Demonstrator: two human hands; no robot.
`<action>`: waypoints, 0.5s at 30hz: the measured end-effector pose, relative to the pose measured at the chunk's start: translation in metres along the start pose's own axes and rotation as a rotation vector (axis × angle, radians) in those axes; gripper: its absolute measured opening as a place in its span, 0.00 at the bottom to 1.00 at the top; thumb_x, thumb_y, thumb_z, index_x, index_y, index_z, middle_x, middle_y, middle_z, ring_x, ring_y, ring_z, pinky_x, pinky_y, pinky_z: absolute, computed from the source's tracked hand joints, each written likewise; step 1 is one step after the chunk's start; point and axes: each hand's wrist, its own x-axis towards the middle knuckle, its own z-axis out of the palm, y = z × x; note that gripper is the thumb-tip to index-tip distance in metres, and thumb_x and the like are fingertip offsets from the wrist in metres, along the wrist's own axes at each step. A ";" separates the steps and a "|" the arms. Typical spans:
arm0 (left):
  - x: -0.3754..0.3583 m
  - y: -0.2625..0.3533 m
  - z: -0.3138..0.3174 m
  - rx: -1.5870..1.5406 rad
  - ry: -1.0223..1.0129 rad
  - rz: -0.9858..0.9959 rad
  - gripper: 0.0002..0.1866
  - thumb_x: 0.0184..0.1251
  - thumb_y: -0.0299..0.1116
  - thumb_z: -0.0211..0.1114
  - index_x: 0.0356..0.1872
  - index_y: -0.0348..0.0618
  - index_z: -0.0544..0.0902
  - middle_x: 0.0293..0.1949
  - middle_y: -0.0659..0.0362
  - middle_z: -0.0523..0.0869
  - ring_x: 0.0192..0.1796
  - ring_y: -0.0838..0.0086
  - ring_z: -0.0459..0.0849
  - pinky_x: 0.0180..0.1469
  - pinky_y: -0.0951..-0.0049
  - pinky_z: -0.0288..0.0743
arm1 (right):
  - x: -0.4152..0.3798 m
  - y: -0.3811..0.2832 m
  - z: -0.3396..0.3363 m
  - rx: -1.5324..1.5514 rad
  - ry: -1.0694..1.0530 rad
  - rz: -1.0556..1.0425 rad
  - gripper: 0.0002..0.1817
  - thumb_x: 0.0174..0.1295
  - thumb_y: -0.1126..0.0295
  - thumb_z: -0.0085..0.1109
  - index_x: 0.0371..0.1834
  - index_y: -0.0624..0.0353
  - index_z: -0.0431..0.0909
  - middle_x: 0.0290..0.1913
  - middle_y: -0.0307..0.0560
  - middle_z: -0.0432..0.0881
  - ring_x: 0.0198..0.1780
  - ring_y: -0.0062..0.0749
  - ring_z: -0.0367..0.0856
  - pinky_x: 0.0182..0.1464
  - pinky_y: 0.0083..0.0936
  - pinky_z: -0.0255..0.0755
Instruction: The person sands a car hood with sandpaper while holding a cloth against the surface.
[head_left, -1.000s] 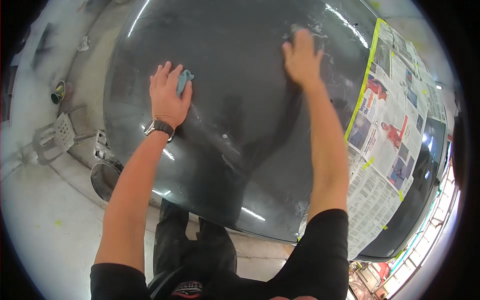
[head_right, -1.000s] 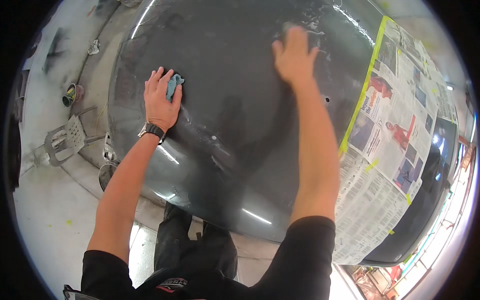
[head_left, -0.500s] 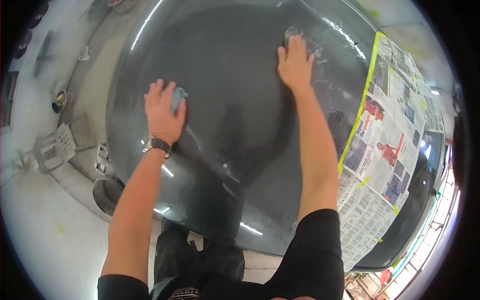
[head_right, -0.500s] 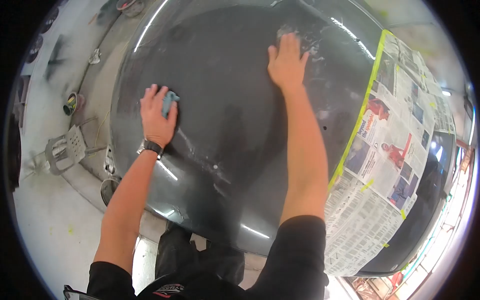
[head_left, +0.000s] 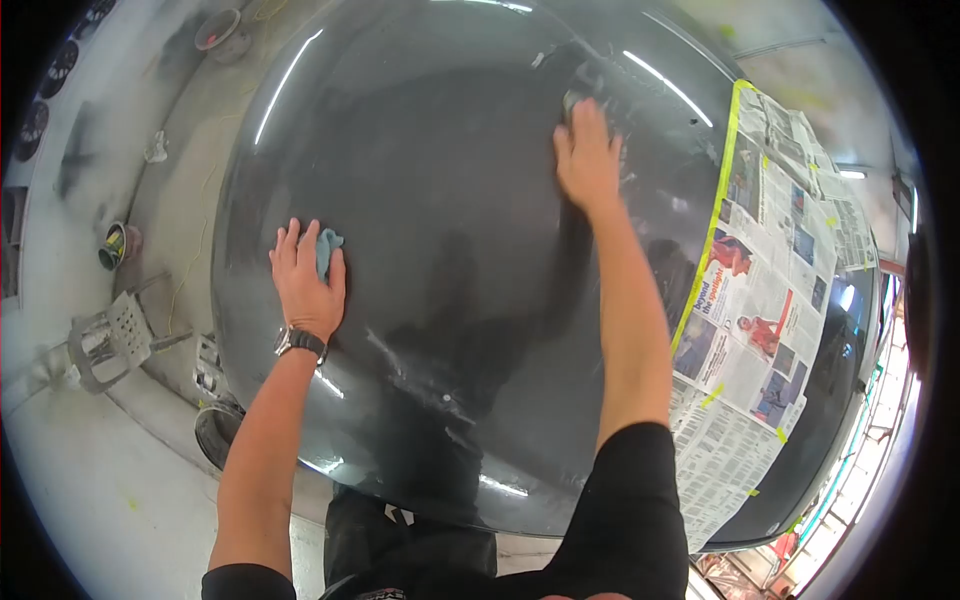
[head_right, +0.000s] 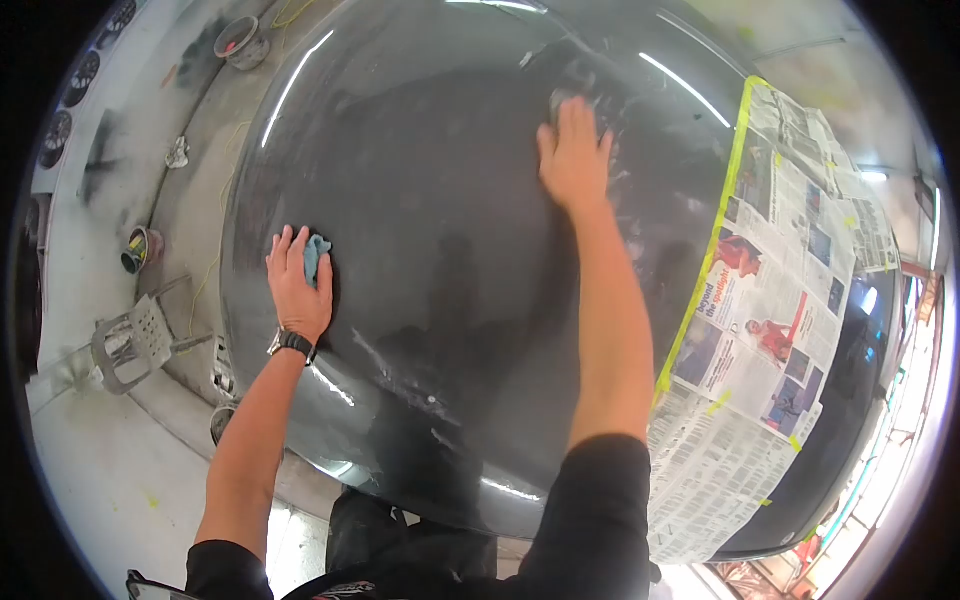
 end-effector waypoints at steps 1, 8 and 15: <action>0.000 -0.001 0.001 0.002 -0.011 -0.003 0.28 0.75 0.39 0.70 0.74 0.44 0.80 0.79 0.40 0.74 0.82 0.37 0.67 0.83 0.33 0.57 | -0.033 -0.004 -0.008 0.042 -0.018 -0.060 0.34 0.84 0.52 0.48 0.87 0.53 0.61 0.90 0.49 0.59 0.90 0.48 0.54 0.86 0.67 0.47; 0.000 -0.003 0.003 0.001 -0.010 0.020 0.28 0.76 0.38 0.69 0.74 0.41 0.80 0.78 0.39 0.74 0.82 0.37 0.68 0.83 0.33 0.57 | -0.001 0.075 -0.030 0.028 -0.079 0.089 0.36 0.84 0.50 0.48 0.89 0.53 0.59 0.91 0.51 0.57 0.91 0.46 0.52 0.86 0.68 0.46; -0.001 -0.008 0.004 0.068 0.010 0.094 0.26 0.80 0.38 0.67 0.74 0.40 0.79 0.77 0.40 0.76 0.81 0.41 0.69 0.81 0.44 0.62 | -0.094 0.057 -0.038 -0.046 -0.024 0.191 0.39 0.84 0.47 0.46 0.89 0.60 0.57 0.91 0.56 0.54 0.91 0.52 0.51 0.85 0.71 0.47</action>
